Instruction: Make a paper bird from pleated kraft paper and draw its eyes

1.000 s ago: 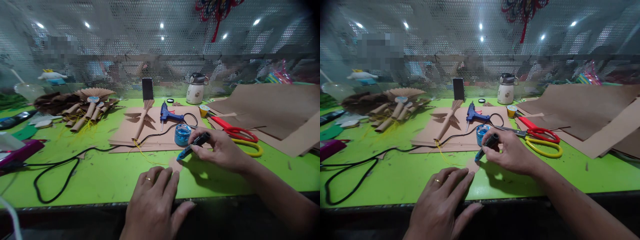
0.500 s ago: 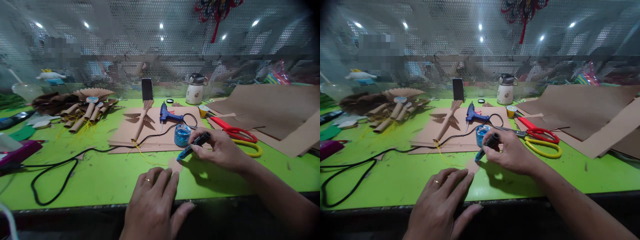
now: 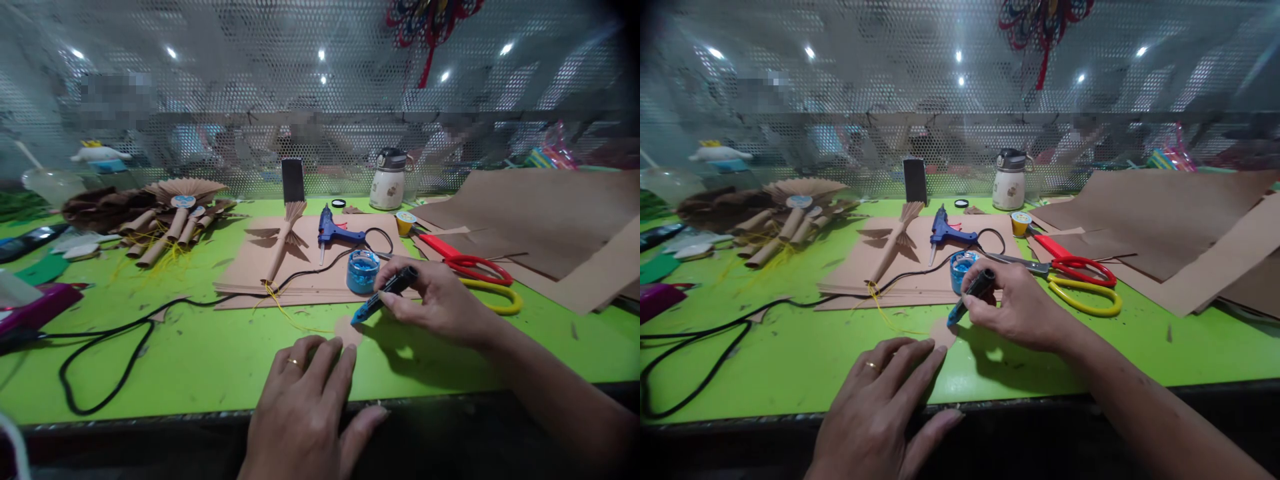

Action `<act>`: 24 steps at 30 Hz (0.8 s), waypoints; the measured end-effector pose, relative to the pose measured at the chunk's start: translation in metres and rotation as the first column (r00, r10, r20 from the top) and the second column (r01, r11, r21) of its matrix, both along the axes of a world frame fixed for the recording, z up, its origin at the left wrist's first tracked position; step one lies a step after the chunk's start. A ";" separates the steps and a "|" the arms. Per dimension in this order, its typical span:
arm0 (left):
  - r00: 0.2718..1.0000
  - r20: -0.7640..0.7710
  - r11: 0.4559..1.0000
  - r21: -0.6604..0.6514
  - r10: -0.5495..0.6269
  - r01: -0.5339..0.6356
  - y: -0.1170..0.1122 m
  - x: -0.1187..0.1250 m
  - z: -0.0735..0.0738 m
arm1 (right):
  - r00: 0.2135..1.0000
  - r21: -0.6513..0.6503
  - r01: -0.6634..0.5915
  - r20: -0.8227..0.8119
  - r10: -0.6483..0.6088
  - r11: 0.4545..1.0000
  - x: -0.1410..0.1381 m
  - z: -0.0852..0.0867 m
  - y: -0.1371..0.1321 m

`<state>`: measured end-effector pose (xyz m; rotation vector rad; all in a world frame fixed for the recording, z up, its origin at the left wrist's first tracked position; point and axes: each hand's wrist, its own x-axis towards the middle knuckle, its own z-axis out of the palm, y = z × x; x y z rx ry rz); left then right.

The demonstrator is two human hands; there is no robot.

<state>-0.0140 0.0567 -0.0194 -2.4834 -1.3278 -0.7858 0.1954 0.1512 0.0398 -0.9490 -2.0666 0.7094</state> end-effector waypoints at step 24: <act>1.000 -0.015 1.000 0.000 0.001 -0.001 0.001 -0.001 -0.002 | 1.000 -0.034 -0.001 -0.015 0.001 0.999 0.000 0.000 -0.001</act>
